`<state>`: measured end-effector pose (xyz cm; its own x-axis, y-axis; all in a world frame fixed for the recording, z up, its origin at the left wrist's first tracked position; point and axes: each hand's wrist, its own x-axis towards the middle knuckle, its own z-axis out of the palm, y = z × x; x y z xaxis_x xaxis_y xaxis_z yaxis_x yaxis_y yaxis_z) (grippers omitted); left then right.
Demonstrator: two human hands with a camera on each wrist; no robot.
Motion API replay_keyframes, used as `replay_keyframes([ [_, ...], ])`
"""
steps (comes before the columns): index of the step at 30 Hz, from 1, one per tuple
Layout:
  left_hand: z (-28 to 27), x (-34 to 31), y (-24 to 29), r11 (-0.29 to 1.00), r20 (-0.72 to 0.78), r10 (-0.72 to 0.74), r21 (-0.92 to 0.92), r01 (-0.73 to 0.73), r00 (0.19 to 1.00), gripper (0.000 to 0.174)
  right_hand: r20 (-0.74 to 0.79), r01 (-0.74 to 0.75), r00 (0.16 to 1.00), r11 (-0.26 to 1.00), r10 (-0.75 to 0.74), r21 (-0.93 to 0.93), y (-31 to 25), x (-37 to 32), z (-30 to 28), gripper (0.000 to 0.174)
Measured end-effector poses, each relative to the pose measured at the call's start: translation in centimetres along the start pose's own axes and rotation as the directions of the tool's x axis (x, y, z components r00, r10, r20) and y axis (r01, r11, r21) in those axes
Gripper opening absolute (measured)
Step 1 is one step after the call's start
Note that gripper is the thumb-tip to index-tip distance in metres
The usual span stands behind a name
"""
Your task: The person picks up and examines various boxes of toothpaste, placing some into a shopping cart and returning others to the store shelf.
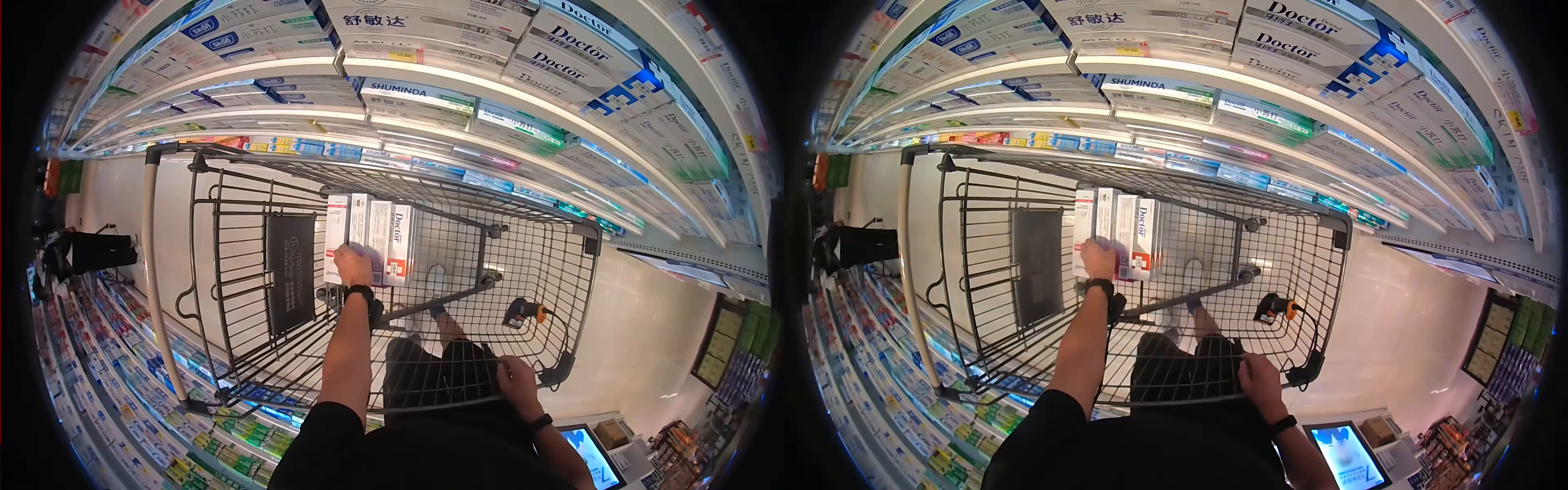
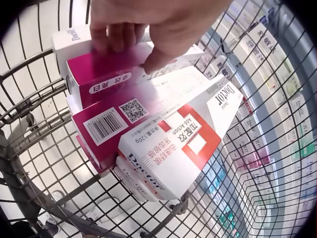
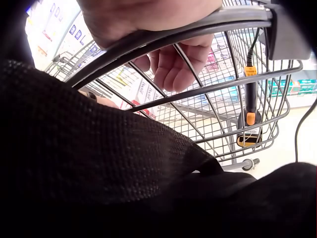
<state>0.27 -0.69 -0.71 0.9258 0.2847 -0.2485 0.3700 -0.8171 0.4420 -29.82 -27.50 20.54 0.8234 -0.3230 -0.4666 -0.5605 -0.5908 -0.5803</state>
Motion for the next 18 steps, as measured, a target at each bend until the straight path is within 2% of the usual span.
replay_keyframes([
  [4, 0.0, -0.9, 1.0, 0.995, -0.05, 0.076, 0.062, -0.072, 0.996, 0.031, 0.012, -0.007, 1.0, 1.0, 0.007, 0.01, 0.2, 0.0, -0.1, 0.02],
  [10, 0.4, -1.2, 1.8, 0.992, -0.091, 0.12, 0.046, -0.117, 0.989, 0.033, -0.016, 0.032, 0.999, 0.999, -0.032, 0.009, 0.1, 0.0, -0.1, 0.018],
  [13, 0.4, -0.2, 1.7, 0.994, -0.128, 0.102, 0.054, -0.096, 0.987, 0.035, -0.024, 0.049, 0.999, 0.999, -0.049, 0.012, -0.1, 0.0, -0.1, 0.017],
  [16, -0.1, 0.1, 1.9, 0.993, -0.086, 0.052, 0.108, -0.043, 0.995, 0.037, -0.035, 0.07, 0.997, 0.997, -0.07, 0.012, 0.0, 0.0, -0.1, 0.016],
  [18, -0.3, 0.2, 1.8, 0.989, -0.077, 0.086, 0.13, -0.076, 0.993, 0.037, -0.046, 0.083, 0.996, 0.996, -0.083, 0.014, 0.0, 0.0, -0.1, 0.016],
])
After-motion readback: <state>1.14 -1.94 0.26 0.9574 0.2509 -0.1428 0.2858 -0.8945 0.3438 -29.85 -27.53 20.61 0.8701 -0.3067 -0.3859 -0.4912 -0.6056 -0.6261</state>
